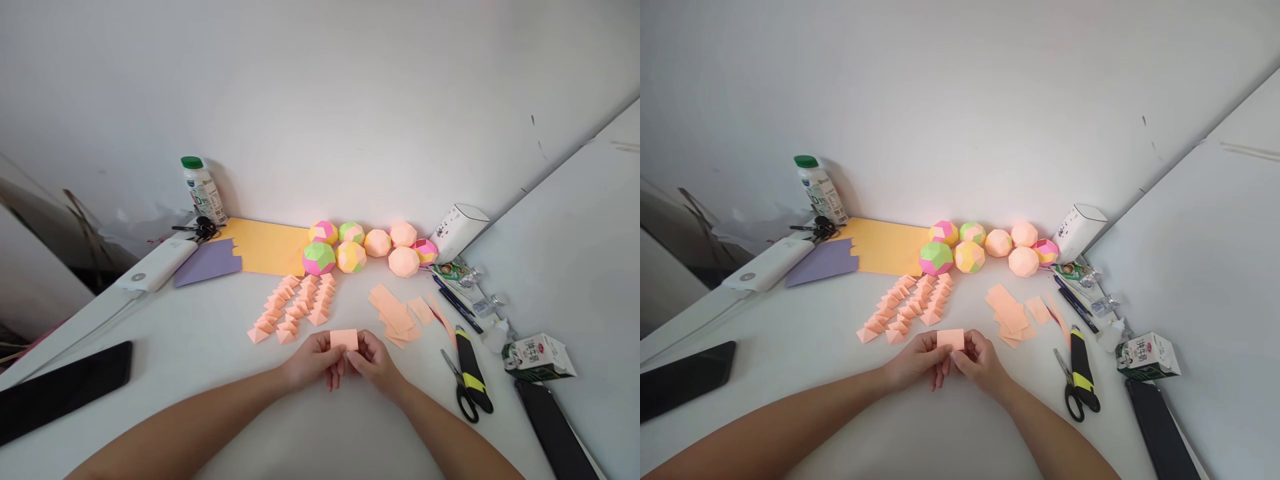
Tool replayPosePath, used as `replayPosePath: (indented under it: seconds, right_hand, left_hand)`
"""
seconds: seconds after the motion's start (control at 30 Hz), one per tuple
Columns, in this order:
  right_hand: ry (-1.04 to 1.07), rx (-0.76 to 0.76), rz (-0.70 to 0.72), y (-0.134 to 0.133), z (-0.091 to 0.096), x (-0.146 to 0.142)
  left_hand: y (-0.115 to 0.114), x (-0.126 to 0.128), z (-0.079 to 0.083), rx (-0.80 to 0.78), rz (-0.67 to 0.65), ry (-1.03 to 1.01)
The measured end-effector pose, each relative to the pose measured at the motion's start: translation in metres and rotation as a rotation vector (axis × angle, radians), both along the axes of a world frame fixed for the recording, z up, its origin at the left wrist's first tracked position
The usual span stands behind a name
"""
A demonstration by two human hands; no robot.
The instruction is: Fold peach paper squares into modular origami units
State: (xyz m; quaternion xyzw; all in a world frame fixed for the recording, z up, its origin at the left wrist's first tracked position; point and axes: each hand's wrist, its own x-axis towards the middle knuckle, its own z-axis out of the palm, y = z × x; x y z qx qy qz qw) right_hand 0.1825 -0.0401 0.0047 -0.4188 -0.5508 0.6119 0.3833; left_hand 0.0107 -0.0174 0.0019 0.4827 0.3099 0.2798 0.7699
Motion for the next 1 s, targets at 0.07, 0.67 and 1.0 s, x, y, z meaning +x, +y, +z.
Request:
replayPosePath:
  seconds: [0.07, 0.67, 1.0]
  right_hand:
    - [-0.031, 0.005, 0.011, 0.0, 0.0, -0.001]
    - [-0.053, -0.043, -0.065, 0.005, 0.0, 0.004]
    - [-0.042, -0.049, -0.161, 0.006, 0.002, 0.003]
  left_hand:
    - [-0.001, 0.0, 0.0, 0.018, -0.014, 0.012]
    - [-0.001, 0.0, 0.005, 0.009, -0.04, 0.026]
    - [0.001, 0.001, -0.006, -0.118, 0.053, -0.046]
